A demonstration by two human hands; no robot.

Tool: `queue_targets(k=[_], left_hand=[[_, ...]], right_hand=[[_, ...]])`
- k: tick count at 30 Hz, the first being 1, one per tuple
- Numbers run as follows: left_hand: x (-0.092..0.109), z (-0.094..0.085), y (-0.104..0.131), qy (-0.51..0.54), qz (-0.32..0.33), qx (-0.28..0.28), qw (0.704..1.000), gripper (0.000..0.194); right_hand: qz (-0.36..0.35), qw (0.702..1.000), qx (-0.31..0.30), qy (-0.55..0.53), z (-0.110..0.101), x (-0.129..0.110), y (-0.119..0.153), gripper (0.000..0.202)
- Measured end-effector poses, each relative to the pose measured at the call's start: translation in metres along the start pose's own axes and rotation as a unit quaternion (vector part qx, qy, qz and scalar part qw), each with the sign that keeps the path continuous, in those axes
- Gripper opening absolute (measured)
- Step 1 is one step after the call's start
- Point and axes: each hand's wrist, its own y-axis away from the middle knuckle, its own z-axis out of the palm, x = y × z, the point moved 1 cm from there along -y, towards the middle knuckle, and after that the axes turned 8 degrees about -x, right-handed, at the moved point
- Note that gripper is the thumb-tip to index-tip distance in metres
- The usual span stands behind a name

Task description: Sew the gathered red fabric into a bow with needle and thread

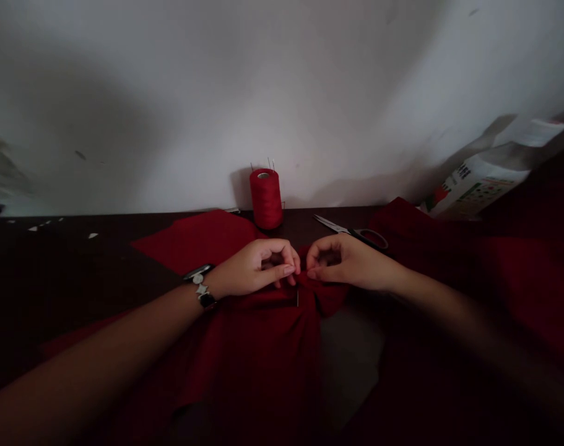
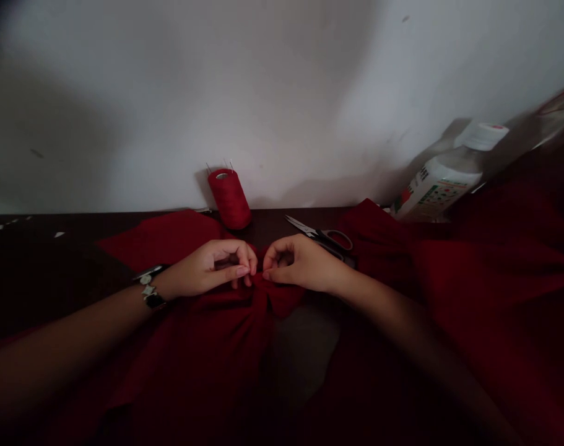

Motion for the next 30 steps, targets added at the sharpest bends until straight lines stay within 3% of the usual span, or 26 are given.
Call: queue_targets(k=[8, 16, 25, 30], left_hand=[[0.003, 0.003, 0.000, -0.006, -0.001, -0.006, 1.000, 0.015], [0.001, 0.004, -0.001, -0.016, 0.006, -0.008, 1.000, 0.015], [0.004, 0.006, 0.000, -0.023, 0.004, -0.008, 1.000, 0.017], [0.003, 0.006, 0.000, -0.021, -0.002, -0.011, 1.000, 0.016]], right_hand=[[0.064, 0.997, -0.034, -0.006, -0.005, -0.005, 0.002, 0.009], [0.083, 0.993, -0.048, -0.069, -0.008, -0.004, 0.001, 0.012], [0.009, 0.986, 0.022, 0.167, 0.005, -0.017, 0.006, 0.007], [-0.005, 0.988, 0.020, 0.151, 0.004, -0.015, 0.005, 0.010]])
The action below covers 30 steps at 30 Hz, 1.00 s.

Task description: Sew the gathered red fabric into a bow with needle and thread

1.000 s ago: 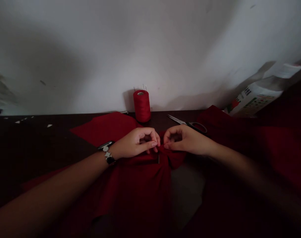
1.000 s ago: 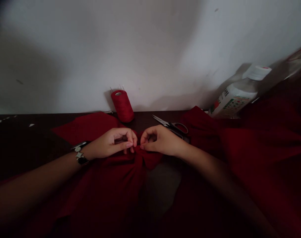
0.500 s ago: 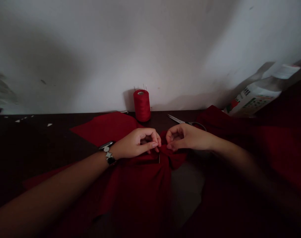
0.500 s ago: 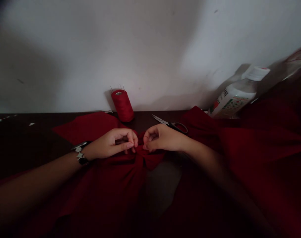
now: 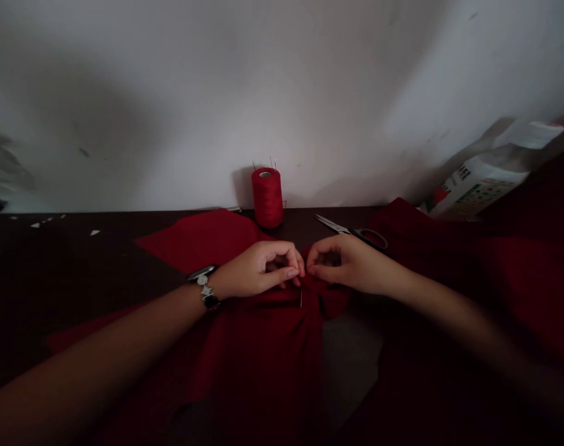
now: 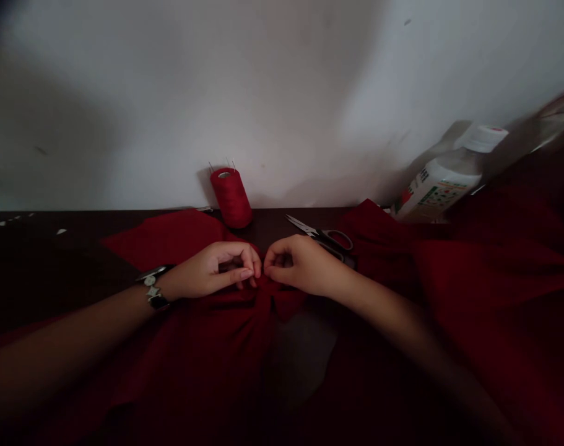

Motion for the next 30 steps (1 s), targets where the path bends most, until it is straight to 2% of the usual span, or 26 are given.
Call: queue_targets(k=[3, 7, 13, 17, 22, 30], left_hand=[[0.000, 0.000, 0.000, -0.004, 0.001, 0.000, 1.000, 0.015], [0.000, -0.001, 0.000, 0.003, -0.002, -0.004, 1.000, 0.015], [0.000, -0.001, 0.000, -0.017, -0.011, 0.000, 1.000, 0.014], [0.003, -0.002, -0.001, -0.058, -0.008, -0.010, 0.998, 0.015], [0.008, -0.006, -0.001, -0.091, -0.011, -0.021, 0.996, 0.014], [0.003, -0.012, -0.002, 0.008, -0.037, -0.054, 0.998, 0.018]], right_hand=[[0.026, 0.998, -0.011, -0.049, 0.001, 0.005, -0.001, 0.009], [0.025, 0.998, -0.019, -0.047, 0.003, 0.008, 0.000, 0.009], [-0.033, 0.994, 0.020, 0.102, 0.004, 0.004, 0.000, 0.011], [-0.024, 0.985, 0.039, 0.166, 0.007, 0.003, 0.000, 0.010], [-0.012, 0.981, 0.035, 0.188, 0.009, 0.003, 0.001, 0.010], [0.013, 0.986, 0.037, 0.162, 0.011, 0.002, -0.001, 0.014]])
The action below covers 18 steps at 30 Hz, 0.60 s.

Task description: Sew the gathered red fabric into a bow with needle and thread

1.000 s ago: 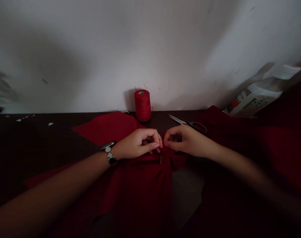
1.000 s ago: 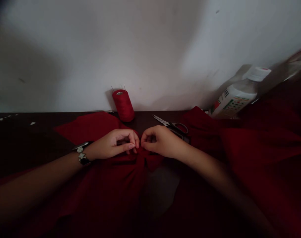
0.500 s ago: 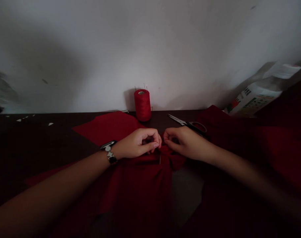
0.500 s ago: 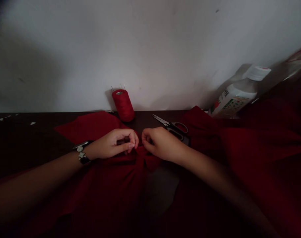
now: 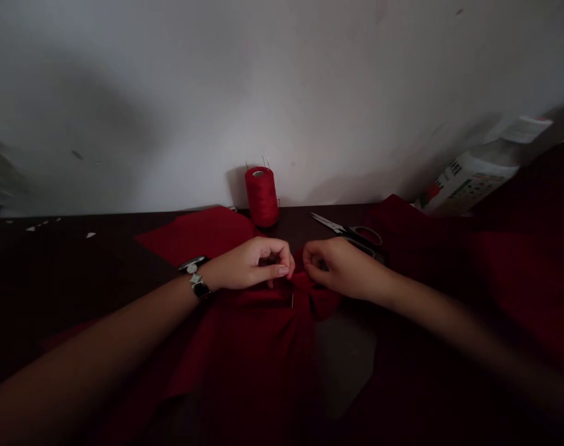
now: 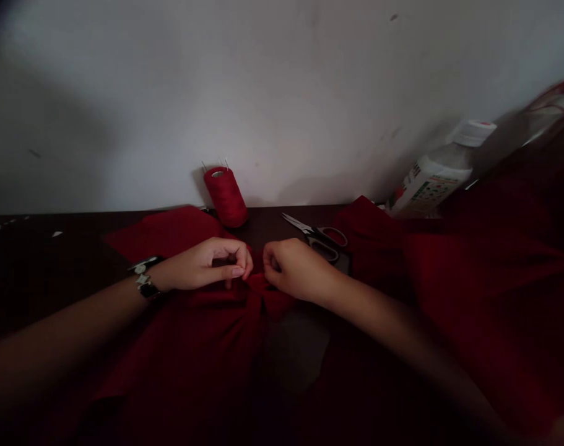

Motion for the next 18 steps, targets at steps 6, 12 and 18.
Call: queue_targets(k=[6, 12, 18], left_hand=[[0.000, 0.003, 0.001, -0.010, -0.006, 0.070, 0.997, 0.020], [0.008, 0.010, -0.003, -0.045, -0.015, 0.116, 0.992, 0.015], [0.003, 0.011, -0.003, -0.010, -0.032, 0.130, 0.991, 0.016]], right_hand=[[-0.032, 0.994, -0.016, -0.106, -0.001, 0.004, -0.002, 0.007], [-0.070, 0.990, -0.020, -0.117, -0.003, 0.004, 0.000, 0.005], [-0.096, 0.986, -0.017, -0.133, 0.001, 0.009, -0.003, 0.004]])
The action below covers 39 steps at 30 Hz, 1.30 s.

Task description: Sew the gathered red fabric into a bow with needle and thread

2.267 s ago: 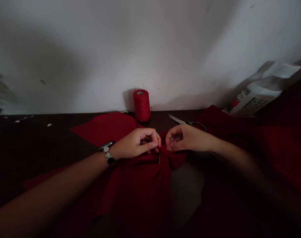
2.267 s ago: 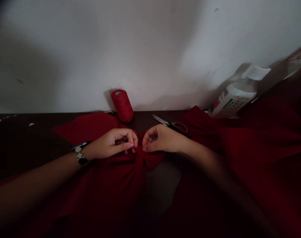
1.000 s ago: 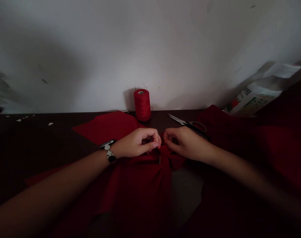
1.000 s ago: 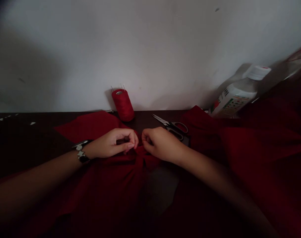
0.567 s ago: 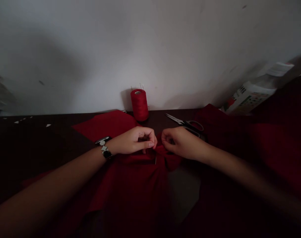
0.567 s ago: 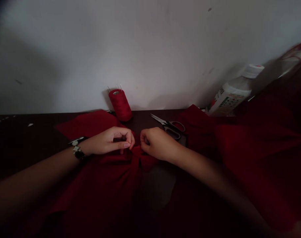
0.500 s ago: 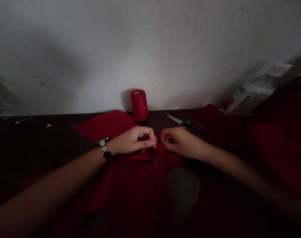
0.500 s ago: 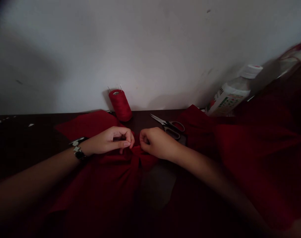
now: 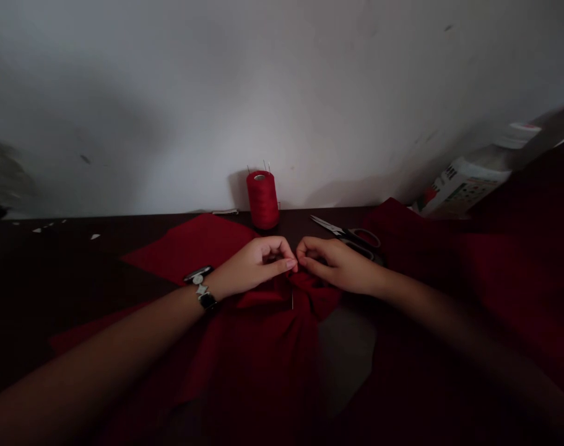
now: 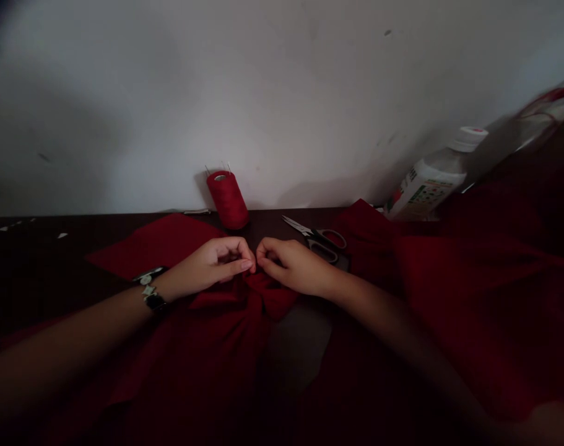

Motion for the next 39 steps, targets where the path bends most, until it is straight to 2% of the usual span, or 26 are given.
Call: queue_targets(k=[6, 11, 17, 20, 26, 34, 39], left_hand=[[-0.010, -0.003, -0.001, 0.063, -0.041, -0.017, 0.997, 0.020], [-0.007, -0.002, -0.001, 0.093, -0.070, 0.005, 0.993, 0.029], [0.001, -0.002, 0.001, 0.097, -0.102, 0.016, 0.990, 0.021], [0.002, -0.002, 0.001, 0.081, -0.102, 0.016, 0.991, 0.019], [0.003, -0.001, 0.000, 0.057, -0.108, 0.020, 0.992, 0.021], [0.006, -0.002, -0.001, 0.037, -0.098, -0.004, 0.994, 0.014], [0.004, -0.001, -0.001, 0.041, -0.095, 0.004, 0.995, 0.016]], right_hand=[[0.007, 1.000, -0.007, -0.024, 0.000, 0.005, 0.001, 0.008], [0.015, 0.999, -0.025, -0.042, -0.001, 0.005, 0.002, 0.010], [-0.044, 0.998, -0.003, 0.035, -0.002, 0.004, 0.004, 0.006], [-0.079, 0.989, 0.010, 0.123, -0.001, 0.004, 0.007, 0.007], [-0.067, 0.972, 0.033, 0.224, 0.005, 0.007, 0.009, 0.016], [-0.064, 0.975, 0.028, 0.213, 0.005, 0.006, 0.008, 0.015], [-0.080, 0.978, 0.016, 0.194, 0.002, 0.006, 0.008, 0.011]])
